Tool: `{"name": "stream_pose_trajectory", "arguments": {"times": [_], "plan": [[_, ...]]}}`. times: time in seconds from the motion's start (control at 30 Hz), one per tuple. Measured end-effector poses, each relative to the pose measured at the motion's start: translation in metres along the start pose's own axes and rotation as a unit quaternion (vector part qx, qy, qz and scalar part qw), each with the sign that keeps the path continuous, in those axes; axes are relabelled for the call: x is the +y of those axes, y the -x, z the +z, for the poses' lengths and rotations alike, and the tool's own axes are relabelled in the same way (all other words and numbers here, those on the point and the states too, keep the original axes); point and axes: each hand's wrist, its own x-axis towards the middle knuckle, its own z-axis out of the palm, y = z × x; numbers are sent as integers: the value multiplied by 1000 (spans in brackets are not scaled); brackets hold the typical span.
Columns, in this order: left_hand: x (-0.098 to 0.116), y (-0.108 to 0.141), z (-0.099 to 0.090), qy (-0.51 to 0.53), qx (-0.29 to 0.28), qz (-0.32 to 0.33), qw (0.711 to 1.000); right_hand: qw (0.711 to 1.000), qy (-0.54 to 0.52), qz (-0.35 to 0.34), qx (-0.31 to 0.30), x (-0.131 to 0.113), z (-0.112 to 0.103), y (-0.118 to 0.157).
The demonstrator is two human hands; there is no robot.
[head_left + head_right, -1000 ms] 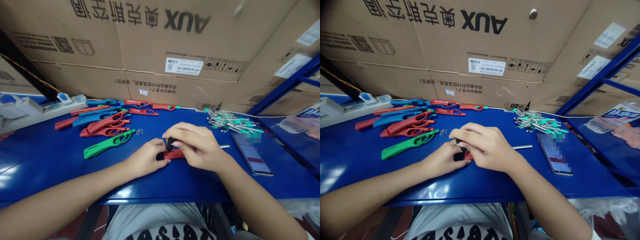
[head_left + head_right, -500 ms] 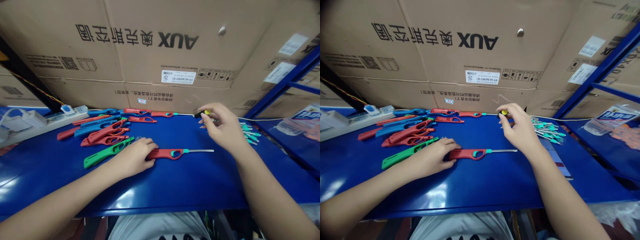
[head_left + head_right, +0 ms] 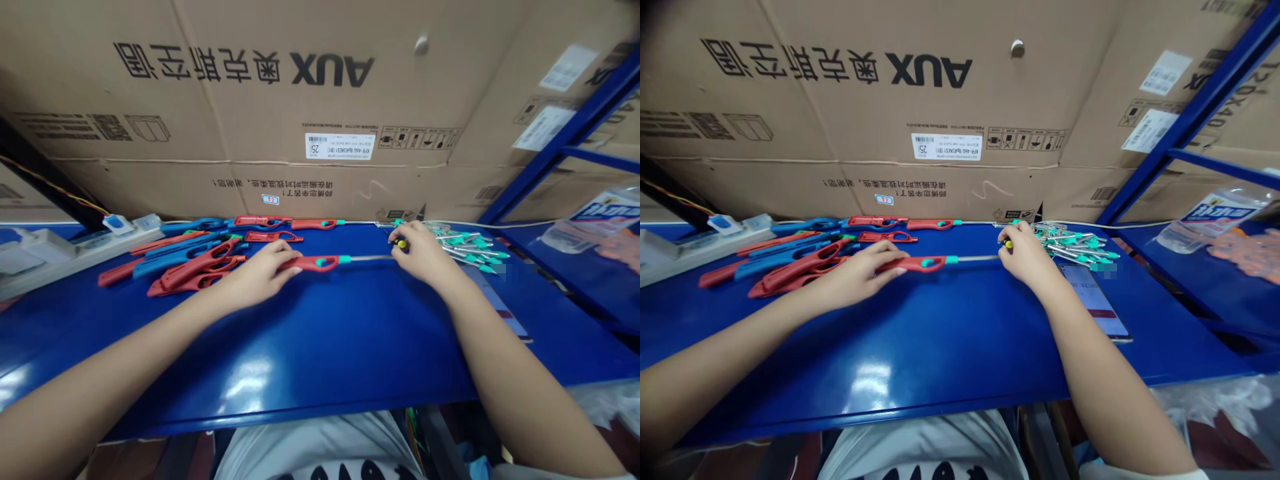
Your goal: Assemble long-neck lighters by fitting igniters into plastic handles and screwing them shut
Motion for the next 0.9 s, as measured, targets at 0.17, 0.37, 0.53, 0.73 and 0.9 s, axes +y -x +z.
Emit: {"name": "stream_pose_trajectory", "arguments": {"times": [0.17,0.37,0.53,0.73,0.9], "plan": [[-30,-22,-13,-83,56,-38,994,995,64,40,-62,7,7,1],[-38,-62,-1,-92,52,-19,994,985,103,102,-99,6,17,6],[-53,-97,9,-82,54,-18,995,978,117,126,-120,6,20,7],[-73,-115,9,-81,57,-23,995,988,96,95,-80,4,16,4],[-78,-115,14,-83,47,-20,995,996,57,44,-48,-3,20,4]]}}
